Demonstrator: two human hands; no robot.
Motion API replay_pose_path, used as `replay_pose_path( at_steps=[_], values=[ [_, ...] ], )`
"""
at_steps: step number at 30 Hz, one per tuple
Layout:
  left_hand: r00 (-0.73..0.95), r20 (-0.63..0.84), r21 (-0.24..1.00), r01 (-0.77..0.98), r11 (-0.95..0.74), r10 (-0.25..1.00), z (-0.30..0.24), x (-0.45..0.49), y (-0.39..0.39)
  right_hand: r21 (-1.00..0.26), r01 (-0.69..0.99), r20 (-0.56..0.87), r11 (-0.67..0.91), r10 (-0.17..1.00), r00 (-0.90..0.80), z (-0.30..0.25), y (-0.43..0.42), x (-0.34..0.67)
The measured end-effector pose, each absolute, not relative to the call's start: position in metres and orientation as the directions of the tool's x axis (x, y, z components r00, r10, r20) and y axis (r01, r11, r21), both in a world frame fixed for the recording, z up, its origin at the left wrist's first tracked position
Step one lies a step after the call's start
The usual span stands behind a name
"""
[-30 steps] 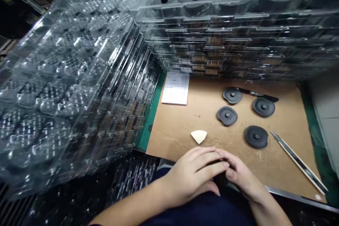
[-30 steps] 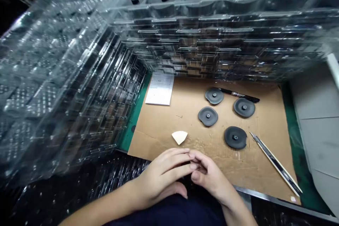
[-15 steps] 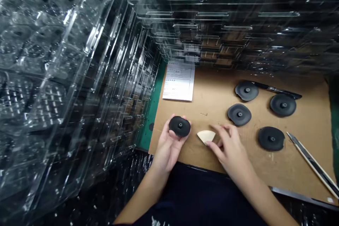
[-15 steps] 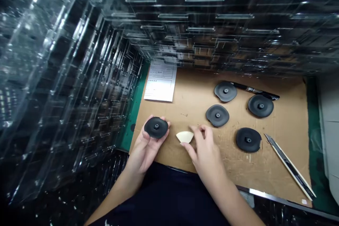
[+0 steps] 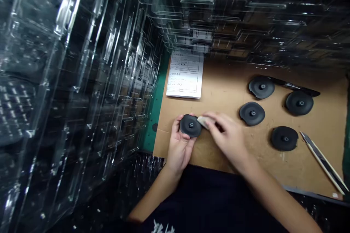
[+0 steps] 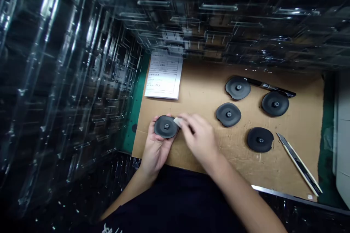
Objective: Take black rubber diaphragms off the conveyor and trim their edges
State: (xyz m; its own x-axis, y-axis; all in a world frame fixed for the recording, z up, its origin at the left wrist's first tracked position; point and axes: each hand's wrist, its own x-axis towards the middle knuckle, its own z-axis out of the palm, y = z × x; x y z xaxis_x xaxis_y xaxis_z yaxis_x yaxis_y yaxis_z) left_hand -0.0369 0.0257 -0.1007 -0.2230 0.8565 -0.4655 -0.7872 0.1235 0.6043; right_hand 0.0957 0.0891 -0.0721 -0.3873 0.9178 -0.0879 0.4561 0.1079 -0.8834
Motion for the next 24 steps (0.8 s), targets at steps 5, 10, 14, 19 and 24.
replay_pose_path(
  at_steps=[5, 10, 14, 19, 24],
  values=[
    [-0.179, -0.478, 0.588, -0.793, 0.161, 0.860, -0.102, -0.038, 0.025, -0.879, 0.454, -0.113, 0.144, 0.863, -0.493, -0.073, 0.082, 0.088],
    [-0.192, -0.497, 0.591, -0.789, 0.169, 0.846, -0.101, -0.038, 0.026, -0.847, 0.485, -0.042, 0.218, 0.882, -0.470, -0.071, 0.080, 0.088],
    [-0.183, -0.494, 0.594, -0.785, 0.177, 0.850, -0.100, -0.038, 0.027, -0.872, 0.468, -0.094, 0.143, 0.889, -0.447, -0.070, 0.079, 0.088],
    [-0.190, -0.517, 0.602, -0.774, 0.197, 0.835, -0.098, -0.038, 0.026, -0.870, 0.452, -0.048, 0.196, 0.879, -0.474, -0.067, 0.076, 0.087],
    [-0.218, -0.464, 0.631, -0.762, 0.148, 0.859, -0.101, -0.037, 0.025, -0.860, 0.487, -0.060, 0.149, 0.920, -0.387, -0.069, 0.071, 0.087]
  ],
)
